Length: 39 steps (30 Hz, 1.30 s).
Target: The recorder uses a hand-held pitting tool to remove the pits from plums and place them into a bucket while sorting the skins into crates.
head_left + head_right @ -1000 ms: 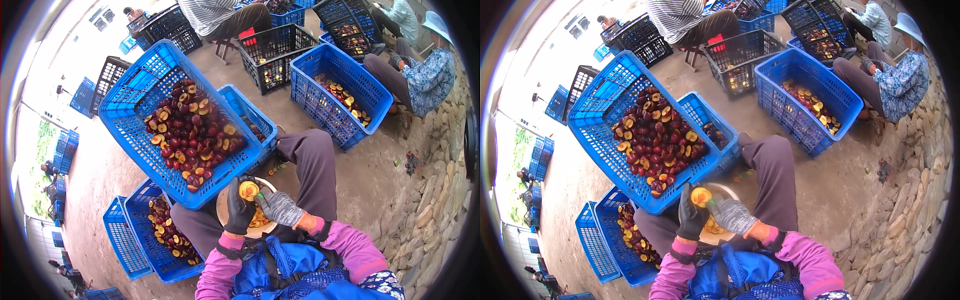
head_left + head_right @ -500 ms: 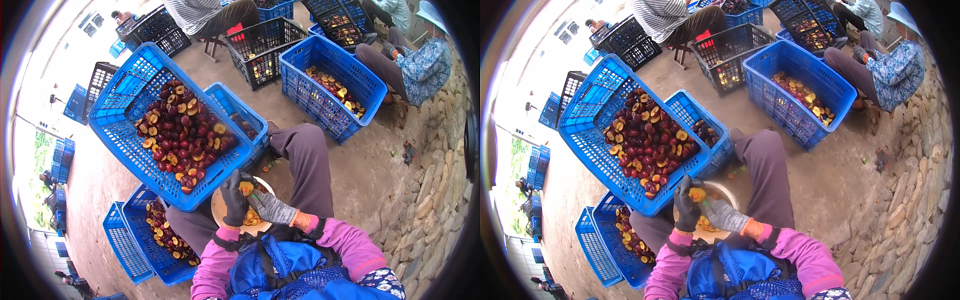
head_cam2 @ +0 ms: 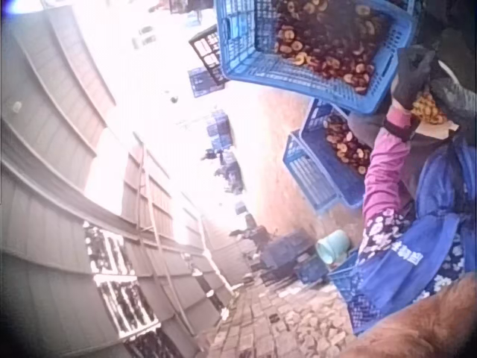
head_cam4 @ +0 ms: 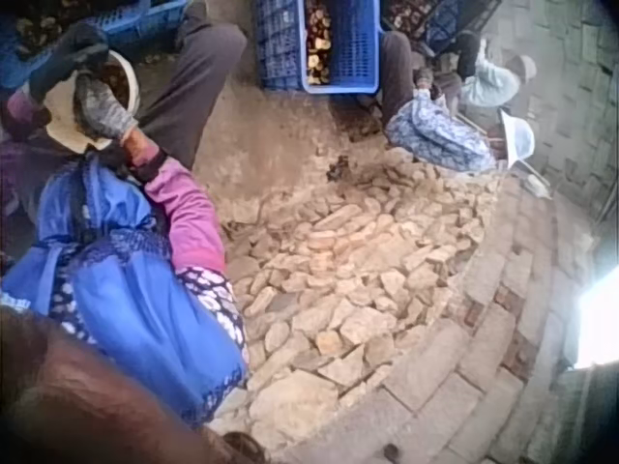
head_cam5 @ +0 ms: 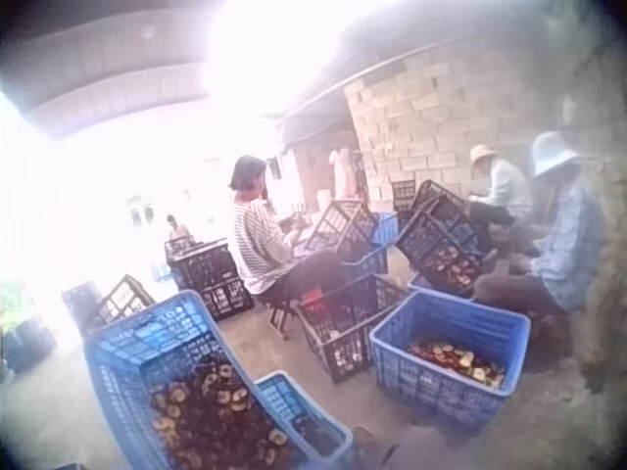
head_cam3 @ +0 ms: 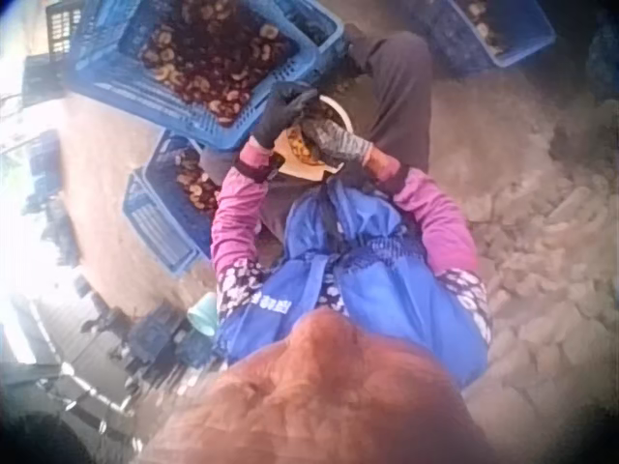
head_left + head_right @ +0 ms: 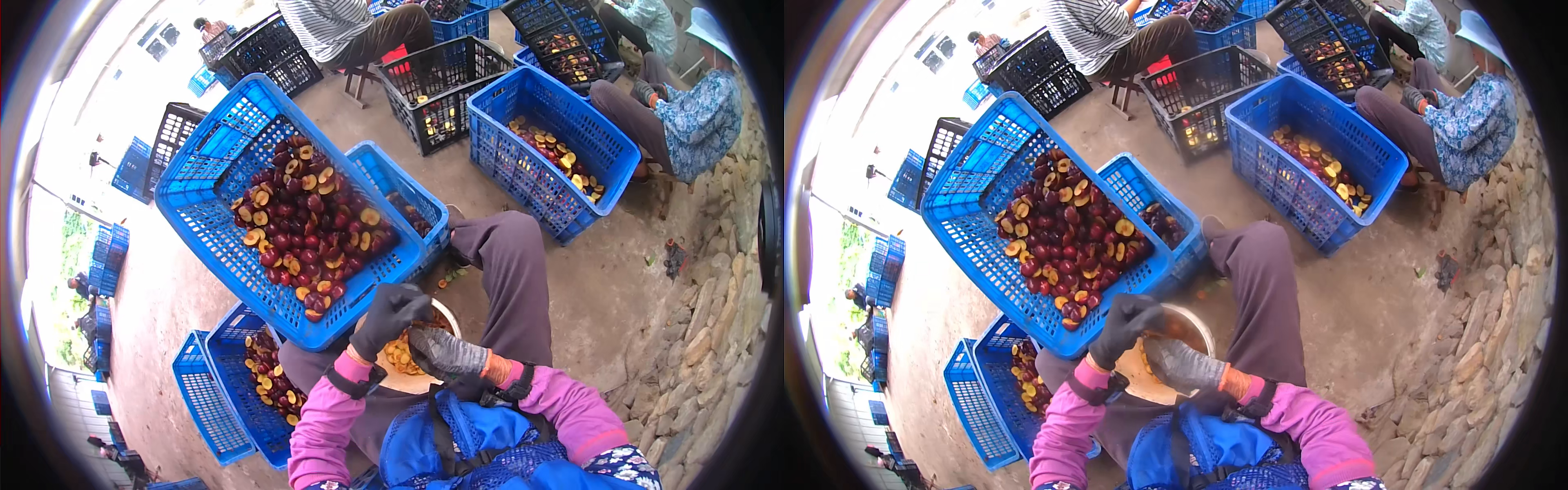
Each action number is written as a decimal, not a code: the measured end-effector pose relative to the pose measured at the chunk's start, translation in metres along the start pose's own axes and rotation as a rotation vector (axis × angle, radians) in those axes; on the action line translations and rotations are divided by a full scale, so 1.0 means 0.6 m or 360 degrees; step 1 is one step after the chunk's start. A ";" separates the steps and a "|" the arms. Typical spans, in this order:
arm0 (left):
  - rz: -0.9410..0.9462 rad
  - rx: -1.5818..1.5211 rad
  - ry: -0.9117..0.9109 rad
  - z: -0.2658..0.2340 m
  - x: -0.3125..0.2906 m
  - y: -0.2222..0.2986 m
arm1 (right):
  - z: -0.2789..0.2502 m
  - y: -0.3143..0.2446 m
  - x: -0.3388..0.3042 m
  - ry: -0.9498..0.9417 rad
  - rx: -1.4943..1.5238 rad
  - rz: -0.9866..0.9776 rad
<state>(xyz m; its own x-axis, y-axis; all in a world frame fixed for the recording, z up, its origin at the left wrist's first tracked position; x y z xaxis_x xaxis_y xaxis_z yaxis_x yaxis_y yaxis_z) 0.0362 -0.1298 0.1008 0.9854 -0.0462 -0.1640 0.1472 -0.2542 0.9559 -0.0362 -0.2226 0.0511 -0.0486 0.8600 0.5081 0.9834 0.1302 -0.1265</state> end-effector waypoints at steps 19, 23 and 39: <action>-0.0871 0.0943 0.1254 -0.305 -0.322 -0.097 | 0.146 0.022 -0.022 -0.0728 0.0980 0.0767; -0.0267 0.1064 0.1365 -0.316 -0.179 -0.035 | 0.182 0.014 -0.027 -0.1142 0.1048 0.0848; -0.0157 0.0605 0.1278 -0.307 0.178 -0.415 | 0.222 0.022 -0.076 -0.0720 0.1310 0.1031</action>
<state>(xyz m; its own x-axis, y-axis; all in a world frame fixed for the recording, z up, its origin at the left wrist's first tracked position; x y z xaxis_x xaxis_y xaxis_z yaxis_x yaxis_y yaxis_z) 0.1209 0.1067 -0.1096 0.7536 0.6471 0.1155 0.3368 -0.5310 0.7776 -0.0445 -0.1946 -0.0870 0.2036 0.9607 -0.1886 0.4414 -0.2620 -0.8582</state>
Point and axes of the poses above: each hand's wrist, its own x-axis towards the middle knuckle, its own z-axis out of the palm, y = z × x, the point moved 8 cm from there along x, towards the middle knuckle, and after that the axes turned 5 degrees about -z, right-handed, at the moved point
